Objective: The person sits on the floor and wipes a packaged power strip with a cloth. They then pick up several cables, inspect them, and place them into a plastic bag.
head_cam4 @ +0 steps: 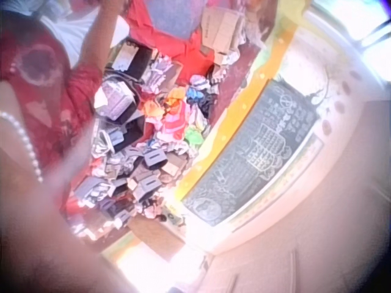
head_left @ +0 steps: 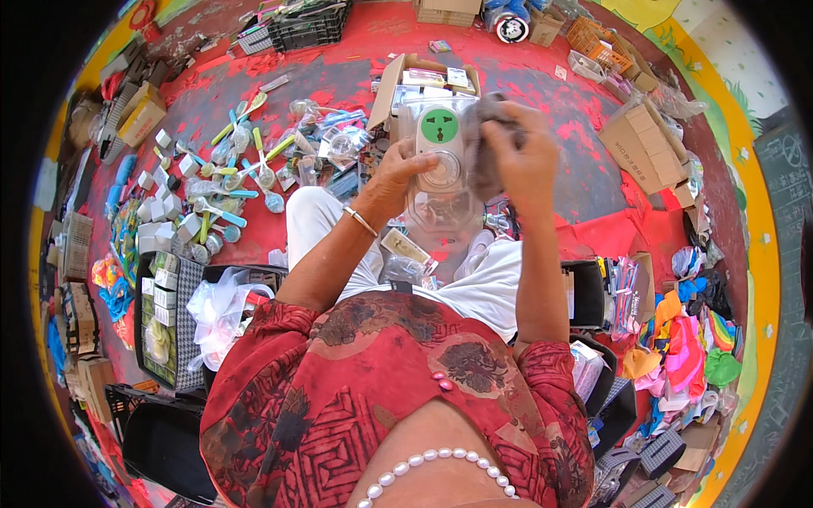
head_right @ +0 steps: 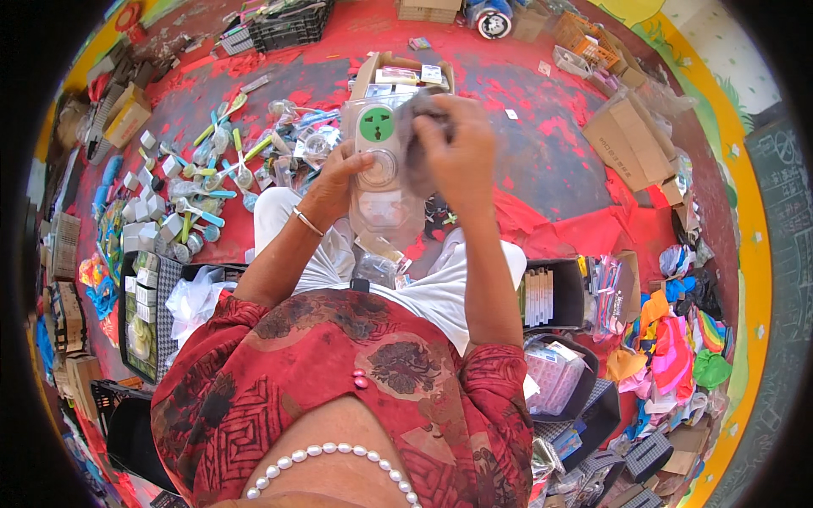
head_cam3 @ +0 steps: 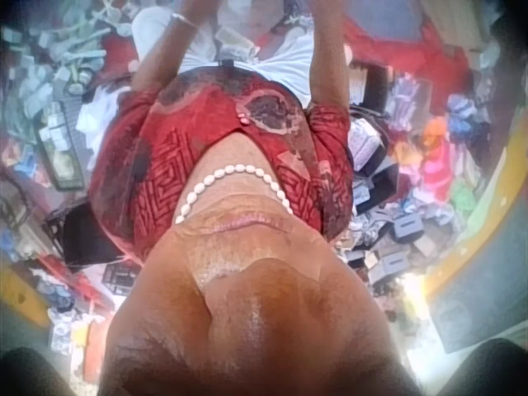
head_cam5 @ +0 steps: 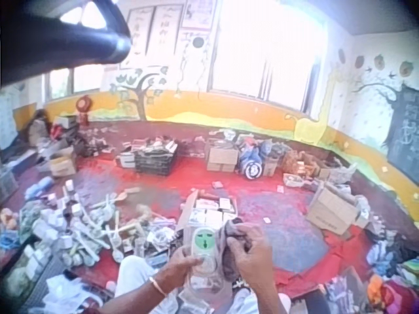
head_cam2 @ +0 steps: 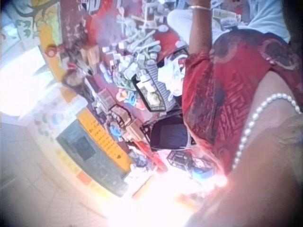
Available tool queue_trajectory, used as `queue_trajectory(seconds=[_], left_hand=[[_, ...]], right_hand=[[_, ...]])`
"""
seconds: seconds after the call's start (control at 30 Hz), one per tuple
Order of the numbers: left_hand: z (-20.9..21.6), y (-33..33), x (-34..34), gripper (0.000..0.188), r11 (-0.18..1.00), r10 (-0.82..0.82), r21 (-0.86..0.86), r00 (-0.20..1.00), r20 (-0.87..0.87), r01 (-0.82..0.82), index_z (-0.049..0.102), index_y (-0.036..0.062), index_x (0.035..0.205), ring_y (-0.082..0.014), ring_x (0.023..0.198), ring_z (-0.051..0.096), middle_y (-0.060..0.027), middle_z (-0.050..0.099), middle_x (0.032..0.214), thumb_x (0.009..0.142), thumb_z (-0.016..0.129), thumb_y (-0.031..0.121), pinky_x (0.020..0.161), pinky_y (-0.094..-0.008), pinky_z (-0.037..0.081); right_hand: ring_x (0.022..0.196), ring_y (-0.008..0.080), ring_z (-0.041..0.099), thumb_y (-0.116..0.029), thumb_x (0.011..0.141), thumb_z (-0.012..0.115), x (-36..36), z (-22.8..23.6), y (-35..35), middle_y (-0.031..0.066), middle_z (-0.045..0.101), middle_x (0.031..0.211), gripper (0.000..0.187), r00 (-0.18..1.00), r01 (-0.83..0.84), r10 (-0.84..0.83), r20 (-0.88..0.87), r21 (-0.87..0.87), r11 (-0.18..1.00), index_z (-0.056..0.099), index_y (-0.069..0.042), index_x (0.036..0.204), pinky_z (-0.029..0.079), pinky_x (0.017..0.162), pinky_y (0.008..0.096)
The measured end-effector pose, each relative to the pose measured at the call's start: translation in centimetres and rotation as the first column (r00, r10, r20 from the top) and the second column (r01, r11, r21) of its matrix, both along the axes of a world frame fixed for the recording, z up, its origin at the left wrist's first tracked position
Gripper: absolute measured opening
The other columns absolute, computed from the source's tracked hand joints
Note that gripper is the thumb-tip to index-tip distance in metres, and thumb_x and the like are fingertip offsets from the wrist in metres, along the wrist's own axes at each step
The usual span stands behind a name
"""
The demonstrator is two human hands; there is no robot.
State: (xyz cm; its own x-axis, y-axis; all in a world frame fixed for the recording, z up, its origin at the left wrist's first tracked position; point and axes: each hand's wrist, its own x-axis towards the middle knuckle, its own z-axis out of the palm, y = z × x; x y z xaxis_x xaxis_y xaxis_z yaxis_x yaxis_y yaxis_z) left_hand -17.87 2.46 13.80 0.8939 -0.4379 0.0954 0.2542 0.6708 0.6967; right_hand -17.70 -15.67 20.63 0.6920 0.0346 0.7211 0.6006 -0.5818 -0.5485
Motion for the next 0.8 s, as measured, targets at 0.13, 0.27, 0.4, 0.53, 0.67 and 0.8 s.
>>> queue_trajectory(seconds=[0.13,0.27,0.4,0.53,0.67,0.8], left_hand=[[0.1,-0.3,-0.9,0.048,0.997,0.009,0.082,0.998,0.067,-0.015,0.046,-0.0047,0.116,-0.0188,0.091,0.061,-0.0127,0.058,0.105,0.076,0.067,0.012,0.082,-0.0322,0.050],[0.1,-0.5,-1.1,0.050,0.972,0.053,0.216,0.985,0.164,-0.088,0.048,-0.0040,0.113,-0.0151,0.090,0.058,-0.0092,0.059,0.102,0.072,0.072,0.013,0.083,-0.0295,0.047],[0.2,-0.6,-0.9,0.052,0.944,0.012,0.314,0.958,0.287,-0.106,0.051,-0.0009,0.109,-0.0121,0.091,0.056,-0.0064,0.059,0.101,0.068,0.075,0.019,0.082,-0.0280,0.045],[0.4,-0.7,-0.5,0.050,0.880,-0.015,0.459,0.959,0.282,-0.121,0.052,-0.0005,0.108,-0.0108,0.090,0.055,-0.0054,0.058,0.100,0.067,0.075,0.018,0.082,-0.0273,0.044],[0.7,-0.9,-0.2,0.051,0.812,0.001,0.535,0.917,0.400,-0.234,0.051,-0.0009,0.108,-0.0104,0.089,0.053,-0.0042,0.057,0.098,0.066,0.075,0.018,0.082,-0.0271,0.043],[0.7,-0.7,-0.5,0.054,0.816,0.044,0.521,0.924,0.379,-0.252,0.050,-0.0005,0.110,-0.0103,0.085,0.054,-0.0044,0.057,0.096,0.065,0.075,0.016,0.078,-0.0258,0.044]], right_hand=[[0.081,0.0325,0.058,-0.013,0.072,0.065,1.4,-0.5,1.5,0.0175,0.059,0.087,0.028,0.994,0.061,-0.045,-0.095,0.180,0.982,0.061,0.000,0.097,0.045,0.073,0.0358],[0.077,0.0319,0.060,-0.012,0.071,0.066,2.9,0.5,0.5,0.0152,0.062,0.082,0.025,0.994,0.101,-0.102,-0.041,-0.031,0.994,0.063,-0.002,0.093,0.046,0.070,0.0357],[0.076,0.0287,0.061,-0.013,0.072,0.064,3.1,2.5,0.1,0.0121,0.063,0.086,0.017,0.948,0.304,-0.314,-0.043,-0.159,0.939,0.064,-0.005,0.087,0.047,0.067,0.0345],[0.075,0.0269,0.061,-0.013,0.074,0.062,2.3,4.3,0.4,0.0090,0.063,0.086,0.009,0.999,0.049,-0.050,-0.014,-0.058,0.997,0.063,-0.009,0.082,0.047,0.065,0.0341],[0.080,0.0270,0.059,0.000,0.072,0.055,1.1,4.6,1.4,0.0076,0.061,0.094,0.016,0.966,-0.246,0.253,-0.052,-0.484,0.840,0.060,-0.005,0.087,0.046,0.071,0.0310],[0.085,0.0305,0.058,0.003,0.071,0.051,1.4,4.2,0.2,0.0087,0.059,0.097,0.019,0.962,-0.269,0.211,-0.175,-0.461,0.846,0.060,-0.004,0.086,0.046,0.073,0.0337]])
